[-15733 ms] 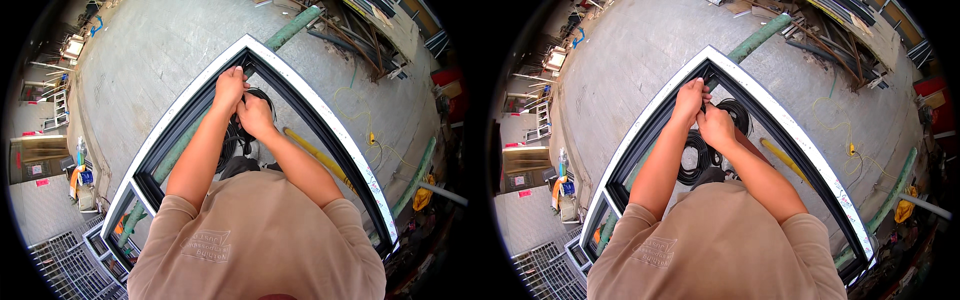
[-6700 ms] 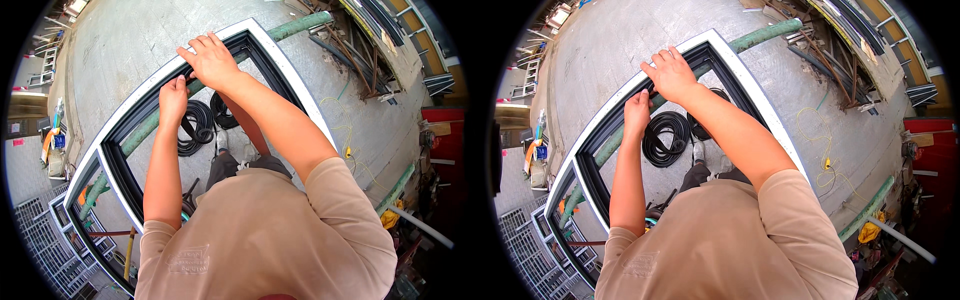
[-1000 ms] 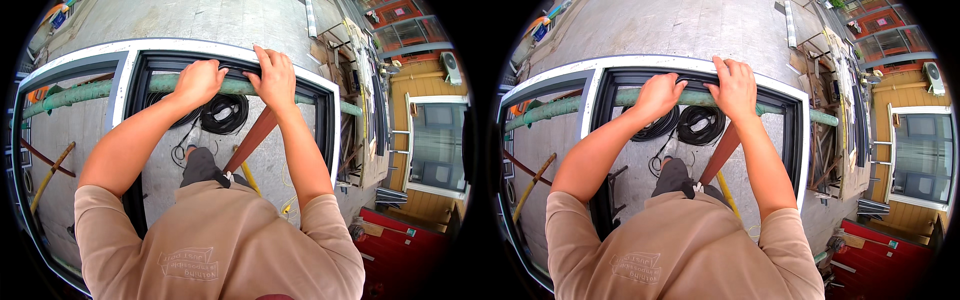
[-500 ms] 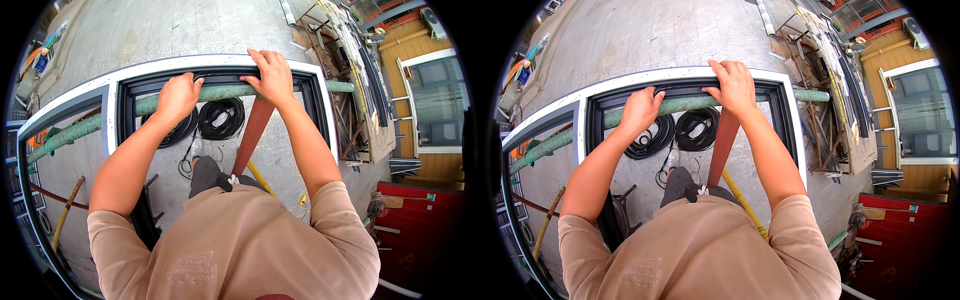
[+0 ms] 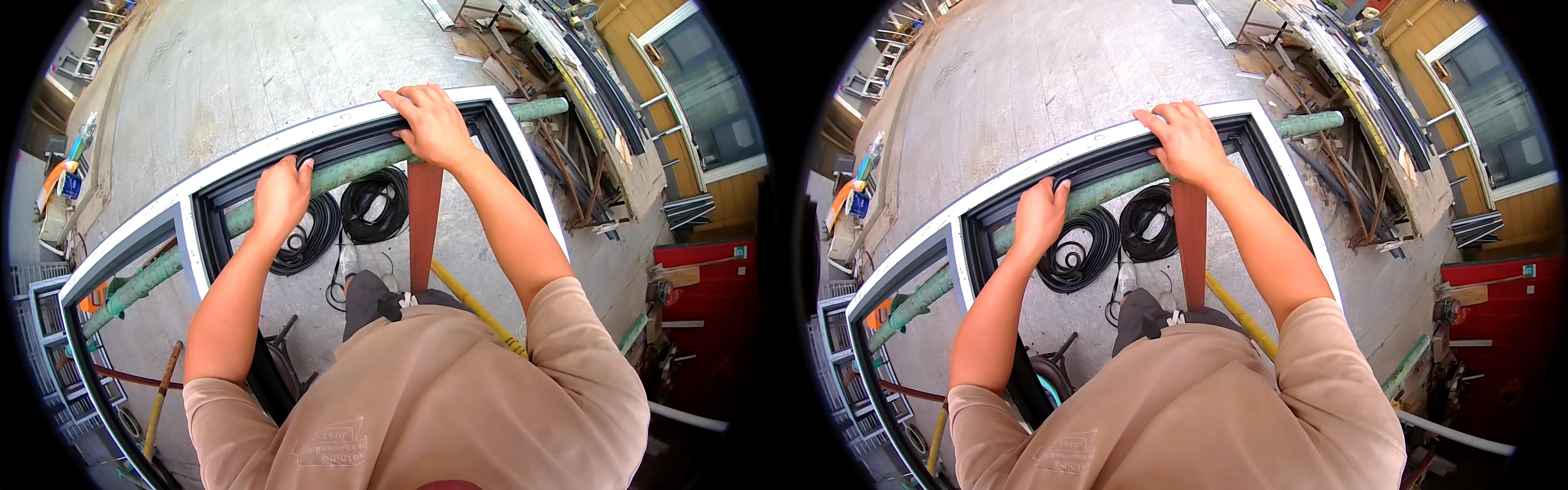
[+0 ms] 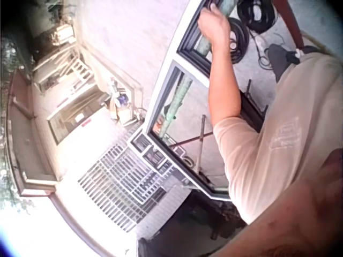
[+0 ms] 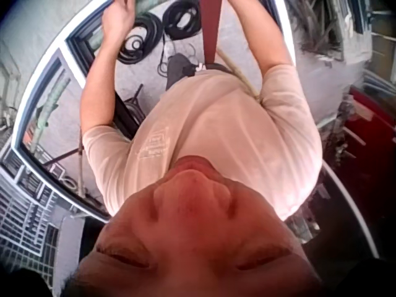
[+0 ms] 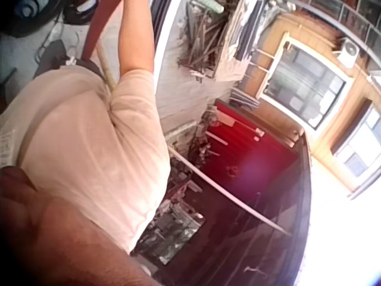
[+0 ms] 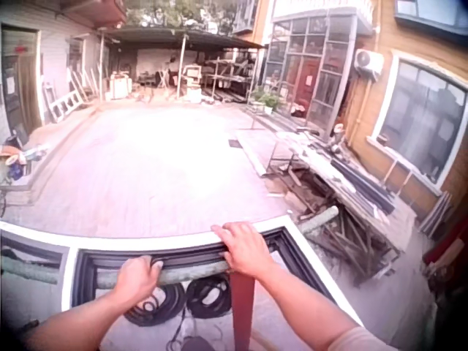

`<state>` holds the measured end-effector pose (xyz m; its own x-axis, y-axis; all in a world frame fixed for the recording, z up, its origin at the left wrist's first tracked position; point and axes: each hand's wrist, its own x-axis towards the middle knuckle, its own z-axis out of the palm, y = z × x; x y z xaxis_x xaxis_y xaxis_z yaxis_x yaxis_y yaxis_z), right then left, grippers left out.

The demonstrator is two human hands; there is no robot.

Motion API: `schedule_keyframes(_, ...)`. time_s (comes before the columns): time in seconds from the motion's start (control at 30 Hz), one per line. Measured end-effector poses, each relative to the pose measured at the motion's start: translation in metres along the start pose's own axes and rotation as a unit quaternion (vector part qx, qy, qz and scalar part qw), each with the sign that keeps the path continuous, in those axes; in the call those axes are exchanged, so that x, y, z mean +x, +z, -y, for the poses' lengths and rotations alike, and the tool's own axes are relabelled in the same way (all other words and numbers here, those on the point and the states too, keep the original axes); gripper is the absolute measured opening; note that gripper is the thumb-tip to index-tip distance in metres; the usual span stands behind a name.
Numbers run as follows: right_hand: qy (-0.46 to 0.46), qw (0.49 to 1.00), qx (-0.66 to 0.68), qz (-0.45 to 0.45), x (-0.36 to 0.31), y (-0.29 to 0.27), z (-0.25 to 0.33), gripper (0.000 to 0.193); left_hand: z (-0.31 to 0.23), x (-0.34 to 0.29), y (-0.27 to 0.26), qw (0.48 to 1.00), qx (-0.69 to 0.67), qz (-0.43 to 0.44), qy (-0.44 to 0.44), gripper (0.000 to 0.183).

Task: The person installs a black rubber seal into the frame of a white window using their hands and then trims the excess rubber using shears.

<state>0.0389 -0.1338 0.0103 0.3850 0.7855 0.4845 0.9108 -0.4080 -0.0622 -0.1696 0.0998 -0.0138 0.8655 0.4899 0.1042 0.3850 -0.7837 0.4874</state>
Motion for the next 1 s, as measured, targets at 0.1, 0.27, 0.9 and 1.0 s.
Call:
schedule_keyframes(0.1, 0.026, 0.998, -0.055, 0.029, -0.005, -0.010, -0.017, 0.078, 0.000, -0.001, -0.001, 1.000, 0.005, 0.000, 0.002, 0.046)
schedule_keyframes(0.27, 0.027, 0.998, -0.042, 0.025, -0.013, -0.010, -0.030, 0.079, -0.007, 0.000, 0.000, 1.000, 0.001, 0.006, -0.003, 0.046)
schedule_keyframes(0.9, -0.079, 0.994, 0.025, 0.066, 0.044, 0.017, 0.079, 0.086, -0.001, -0.002, -0.002, 0.999, -0.009, 0.024, -0.019, 0.046)
schedule_keyframes(1.0, -0.101, 0.994, 0.008, 0.051, 0.048, 0.025, 0.072, 0.078, -0.001, -0.001, -0.001, 1.000, -0.011, 0.024, -0.014, 0.045)
